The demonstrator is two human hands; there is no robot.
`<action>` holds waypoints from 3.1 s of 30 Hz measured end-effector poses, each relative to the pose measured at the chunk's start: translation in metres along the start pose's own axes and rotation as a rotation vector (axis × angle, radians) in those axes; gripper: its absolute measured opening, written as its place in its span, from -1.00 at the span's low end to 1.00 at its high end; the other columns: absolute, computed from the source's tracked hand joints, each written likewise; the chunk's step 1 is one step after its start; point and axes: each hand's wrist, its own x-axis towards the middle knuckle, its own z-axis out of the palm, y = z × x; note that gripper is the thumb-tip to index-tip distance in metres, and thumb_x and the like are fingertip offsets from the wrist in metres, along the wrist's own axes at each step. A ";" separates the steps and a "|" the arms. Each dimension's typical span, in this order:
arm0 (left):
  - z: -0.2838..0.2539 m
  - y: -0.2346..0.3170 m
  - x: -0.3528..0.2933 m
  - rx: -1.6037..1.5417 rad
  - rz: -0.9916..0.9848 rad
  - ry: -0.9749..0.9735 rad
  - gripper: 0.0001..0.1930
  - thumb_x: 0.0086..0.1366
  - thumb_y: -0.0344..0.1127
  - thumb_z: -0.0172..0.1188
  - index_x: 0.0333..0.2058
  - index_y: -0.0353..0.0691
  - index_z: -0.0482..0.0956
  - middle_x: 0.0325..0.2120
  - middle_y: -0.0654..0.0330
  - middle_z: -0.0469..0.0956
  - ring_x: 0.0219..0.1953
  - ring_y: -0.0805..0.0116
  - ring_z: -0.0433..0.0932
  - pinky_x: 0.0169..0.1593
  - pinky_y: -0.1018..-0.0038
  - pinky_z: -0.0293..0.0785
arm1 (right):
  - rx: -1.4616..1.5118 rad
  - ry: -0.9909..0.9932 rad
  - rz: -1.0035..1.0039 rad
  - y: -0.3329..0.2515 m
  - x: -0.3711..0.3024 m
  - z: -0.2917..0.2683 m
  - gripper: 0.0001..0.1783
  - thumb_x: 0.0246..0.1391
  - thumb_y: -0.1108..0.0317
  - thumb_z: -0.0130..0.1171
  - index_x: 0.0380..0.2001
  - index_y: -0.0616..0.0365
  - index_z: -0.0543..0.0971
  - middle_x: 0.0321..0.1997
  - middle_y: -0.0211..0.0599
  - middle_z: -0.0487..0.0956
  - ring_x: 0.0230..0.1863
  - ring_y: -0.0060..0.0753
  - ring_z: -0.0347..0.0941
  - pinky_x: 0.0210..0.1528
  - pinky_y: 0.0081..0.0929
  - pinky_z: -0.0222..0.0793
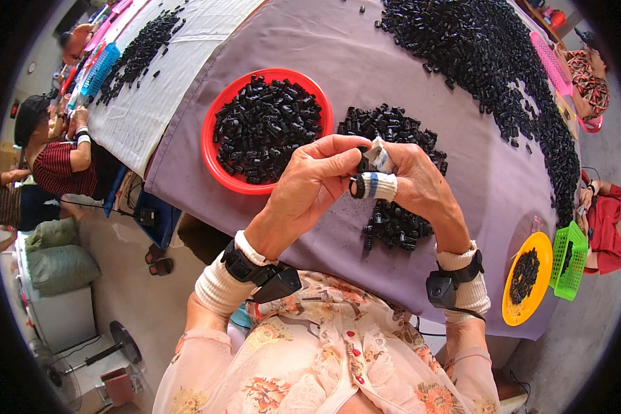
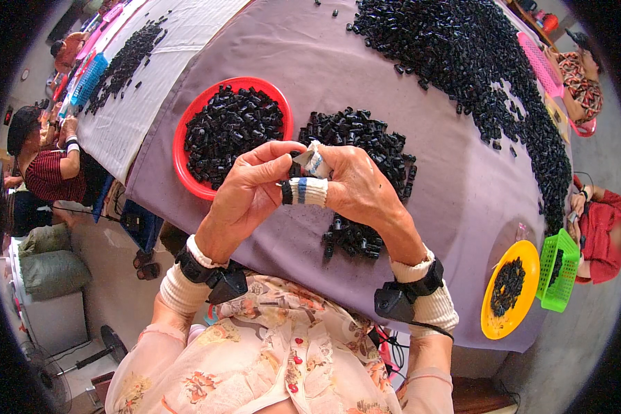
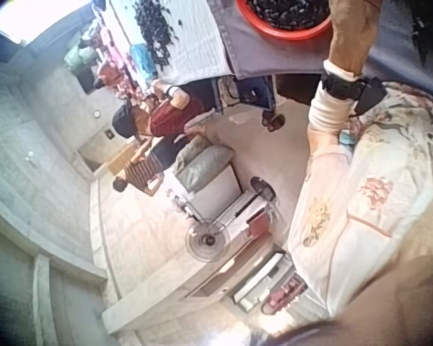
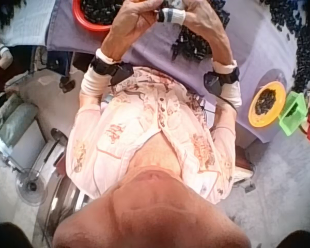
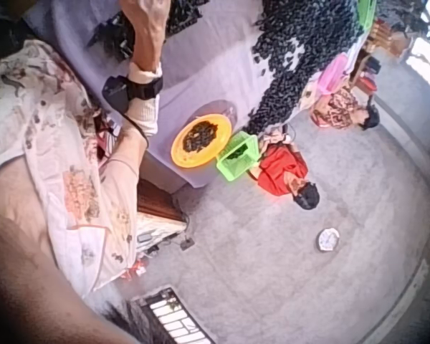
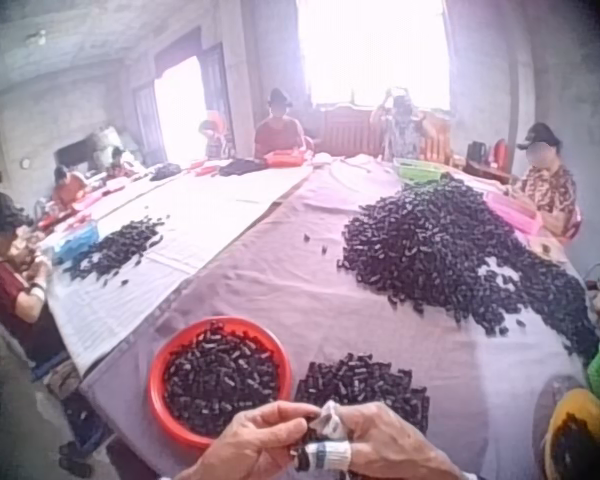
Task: Sorting and grouping small black plastic components on an assembly table.
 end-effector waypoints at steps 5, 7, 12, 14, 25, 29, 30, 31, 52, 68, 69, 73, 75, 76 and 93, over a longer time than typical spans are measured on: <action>0.005 -0.002 0.000 0.012 0.015 0.074 -0.81 0.23 -0.44 0.05 -0.19 -0.36 0.47 -0.34 0.16 0.53 -0.33 0.47 0.52 -0.25 0.55 0.48 | 0.017 -0.009 0.008 -0.002 -0.002 0.001 -0.66 -0.19 0.19 0.27 -0.53 0.26 0.46 -0.72 -0.45 0.33 -0.63 -0.64 0.17 -0.56 -0.56 0.17; 0.005 -0.001 -0.001 -0.014 0.010 0.061 -0.81 0.23 -0.44 0.05 -0.18 -0.35 0.46 -0.34 0.16 0.53 -0.33 0.47 0.52 -0.24 0.55 0.48 | 0.032 -0.017 0.010 -0.005 -0.001 0.000 -0.67 -0.19 0.19 0.26 -0.53 0.26 0.46 -0.72 -0.44 0.34 -0.62 -0.65 0.18 -0.55 -0.56 0.18; 0.003 -0.001 0.001 -0.104 -0.009 -0.010 -0.80 0.24 -0.43 0.04 -0.17 -0.35 0.45 -0.33 0.17 0.53 -0.32 0.47 0.52 -0.23 0.54 0.49 | -0.015 0.040 0.005 -0.001 -0.001 -0.002 -0.63 -0.20 0.13 0.27 -0.54 0.23 0.44 -0.68 -0.41 0.36 -0.60 -0.63 0.20 -0.54 -0.54 0.19; 0.003 -0.002 0.001 -0.116 -0.014 -0.002 -0.80 0.24 -0.43 0.03 -0.17 -0.34 0.45 -0.32 0.17 0.53 -0.31 0.47 0.52 -0.22 0.53 0.49 | -0.041 0.024 0.001 -0.004 0.000 -0.004 -0.62 -0.21 0.11 0.27 -0.54 0.23 0.44 -0.68 -0.41 0.36 -0.60 -0.61 0.20 -0.54 -0.53 0.19; 0.003 -0.006 0.003 -0.084 0.001 0.027 -0.80 0.24 -0.44 0.04 -0.17 -0.35 0.46 -0.30 0.16 0.53 -0.30 0.47 0.52 -0.19 0.53 0.48 | -0.047 -0.021 0.004 -0.002 -0.001 -0.005 -0.60 -0.21 0.10 0.27 -0.53 0.25 0.45 -0.70 -0.40 0.35 -0.62 -0.60 0.20 -0.55 -0.52 0.19; 0.003 -0.006 0.002 -0.062 0.014 0.033 -0.80 0.23 -0.45 0.04 -0.18 -0.36 0.46 -0.30 0.16 0.53 -0.31 0.47 0.52 -0.20 0.53 0.49 | 0.006 -0.042 0.043 -0.004 -0.002 -0.005 -0.62 -0.21 0.13 0.27 -0.52 0.25 0.47 -0.71 -0.41 0.34 -0.62 -0.61 0.20 -0.56 -0.53 0.19; 0.003 -0.006 0.001 -0.062 0.014 0.033 -0.80 0.23 -0.45 0.04 -0.18 -0.36 0.46 -0.30 0.16 0.53 -0.31 0.47 0.52 -0.20 0.53 0.49 | 0.001 -0.049 0.041 -0.004 -0.001 -0.005 -0.63 -0.20 0.13 0.28 -0.52 0.26 0.47 -0.71 -0.41 0.34 -0.62 -0.61 0.20 -0.56 -0.53 0.19; 0.003 -0.006 0.001 -0.049 0.021 0.038 -0.80 0.23 -0.45 0.04 -0.18 -0.36 0.46 -0.31 0.16 0.53 -0.31 0.47 0.52 -0.21 0.53 0.49 | 0.002 -0.050 0.041 -0.004 -0.002 -0.004 -0.63 -0.20 0.13 0.28 -0.52 0.26 0.47 -0.71 -0.41 0.34 -0.62 -0.61 0.20 -0.56 -0.53 0.19; 0.007 0.000 0.002 0.124 0.085 0.056 -0.81 0.20 -0.46 0.08 -0.20 -0.36 0.47 -0.31 0.15 0.53 -0.29 0.46 0.52 -0.18 0.53 0.48 | 0.049 -0.051 0.038 -0.007 -0.003 -0.003 -0.69 -0.14 0.19 0.26 -0.49 0.23 0.48 -0.69 -0.51 0.34 -0.60 -0.68 0.16 -0.55 -0.57 0.17; 0.015 -0.001 0.002 0.025 0.082 0.074 -0.81 0.17 -0.48 0.09 -0.21 -0.33 0.46 -0.36 0.19 0.52 -0.34 0.49 0.51 -0.22 0.55 0.46 | 0.048 0.116 -0.005 -0.006 -0.003 -0.003 -0.73 -0.24 0.28 0.31 -0.52 0.22 0.49 -0.64 -0.49 0.41 -0.56 -0.68 0.24 -0.51 -0.60 0.21; 0.016 -0.002 0.003 0.026 0.082 0.075 -0.81 0.17 -0.48 0.09 -0.21 -0.33 0.46 -0.36 0.19 0.52 -0.34 0.49 0.51 -0.22 0.55 0.46 | 0.032 0.123 -0.029 -0.005 -0.003 -0.002 -0.74 -0.25 0.29 0.31 -0.52 0.22 0.49 -0.63 -0.48 0.41 -0.56 -0.68 0.25 -0.51 -0.60 0.21; 0.013 -0.001 0.006 0.098 0.065 0.113 -0.81 0.10 -0.50 0.11 -0.26 -0.32 0.46 -0.38 0.19 0.52 -0.33 0.49 0.50 -0.20 0.57 0.43 | 0.026 0.141 -0.014 -0.004 -0.003 0.000 -0.74 -0.26 0.30 0.30 -0.53 0.22 0.49 -0.64 -0.48 0.42 -0.56 -0.68 0.25 -0.51 -0.60 0.22; 0.011 -0.002 0.007 0.100 0.057 0.117 -0.80 0.09 -0.52 0.10 -0.26 -0.33 0.45 -0.36 0.17 0.52 -0.32 0.46 0.51 -0.17 0.56 0.42 | 0.019 0.145 -0.037 -0.005 -0.003 0.000 -0.75 -0.27 0.31 0.30 -0.53 0.21 0.49 -0.64 -0.49 0.42 -0.57 -0.68 0.24 -0.51 -0.60 0.21; 0.009 -0.003 0.008 0.093 0.066 0.113 -0.81 0.11 -0.51 0.09 -0.25 -0.33 0.45 -0.36 0.17 0.52 -0.32 0.46 0.51 -0.17 0.56 0.42 | 0.019 0.145 -0.037 -0.005 -0.003 0.000 -0.75 -0.27 0.31 0.30 -0.53 0.21 0.49 -0.64 -0.49 0.42 -0.57 -0.68 0.24 -0.51 -0.60 0.21; 0.001 -0.005 0.004 0.029 0.024 0.010 -0.77 0.26 -0.39 0.02 -0.13 -0.34 0.43 -0.31 0.14 0.54 -0.27 0.45 0.54 -0.17 0.51 0.49 | -0.045 0.056 0.002 0.001 -0.002 -0.005 -0.62 -0.26 0.13 0.29 -0.53 0.24 0.47 -0.68 -0.37 0.36 -0.60 -0.56 0.24 -0.52 -0.50 0.20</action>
